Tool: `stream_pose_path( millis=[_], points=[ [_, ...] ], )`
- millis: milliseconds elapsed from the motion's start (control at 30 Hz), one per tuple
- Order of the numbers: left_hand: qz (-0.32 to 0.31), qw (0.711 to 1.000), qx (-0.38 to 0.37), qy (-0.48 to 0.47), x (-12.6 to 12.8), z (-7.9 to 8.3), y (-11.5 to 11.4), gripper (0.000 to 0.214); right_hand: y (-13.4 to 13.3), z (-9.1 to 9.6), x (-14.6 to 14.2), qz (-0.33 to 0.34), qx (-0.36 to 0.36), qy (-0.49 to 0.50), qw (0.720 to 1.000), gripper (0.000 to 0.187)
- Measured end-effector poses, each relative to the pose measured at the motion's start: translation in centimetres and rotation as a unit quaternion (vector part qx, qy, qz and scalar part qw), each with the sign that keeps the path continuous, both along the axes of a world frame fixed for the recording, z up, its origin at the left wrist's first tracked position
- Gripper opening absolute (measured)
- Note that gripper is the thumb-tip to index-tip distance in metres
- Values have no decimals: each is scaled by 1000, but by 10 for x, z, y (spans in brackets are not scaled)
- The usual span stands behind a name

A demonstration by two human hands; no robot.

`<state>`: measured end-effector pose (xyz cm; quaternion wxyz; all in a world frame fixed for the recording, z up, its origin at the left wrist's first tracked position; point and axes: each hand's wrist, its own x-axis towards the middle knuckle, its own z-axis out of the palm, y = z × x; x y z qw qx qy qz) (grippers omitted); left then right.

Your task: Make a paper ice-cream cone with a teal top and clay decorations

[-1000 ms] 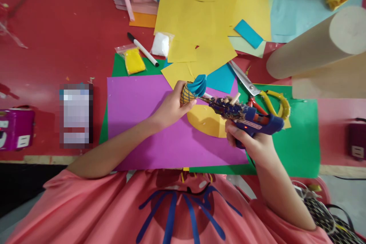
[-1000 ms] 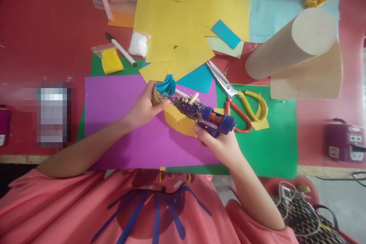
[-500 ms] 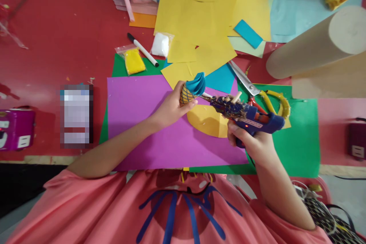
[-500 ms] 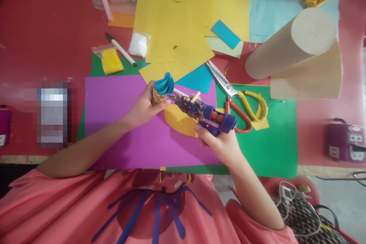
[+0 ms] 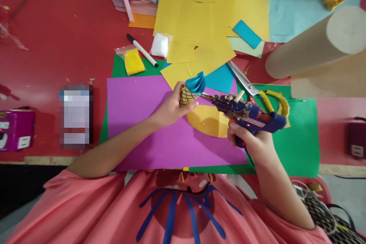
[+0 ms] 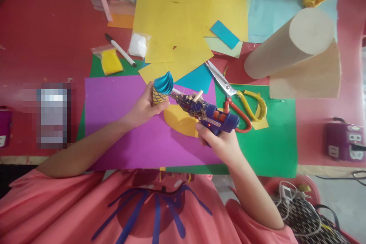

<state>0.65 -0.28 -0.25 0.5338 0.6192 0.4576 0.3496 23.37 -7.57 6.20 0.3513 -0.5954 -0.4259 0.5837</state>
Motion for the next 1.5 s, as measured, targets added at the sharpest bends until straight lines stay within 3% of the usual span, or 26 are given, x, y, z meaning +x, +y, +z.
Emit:
stream_pose_path(
  millis=[467, 933, 1233, 1500],
  points=[
    [-38, 992, -78, -86, 4, 6, -1, 34, 1, -3, 4, 28, 20, 11, 999, 32],
    [-49, 991, -80, -92, 2, 8, 3, 31, 1, -4, 5, 36, 23, 19, 999, 35],
    [-45, 984, -129, -115, 2, 10, 4, 32, 2, -6, 6, 13, 15, 50, 999, 22],
    [-61, 976, -137, -156, 4, 10, 4, 31, 2, -3, 3, 33, 9, 39, 999, 26]
  ],
)
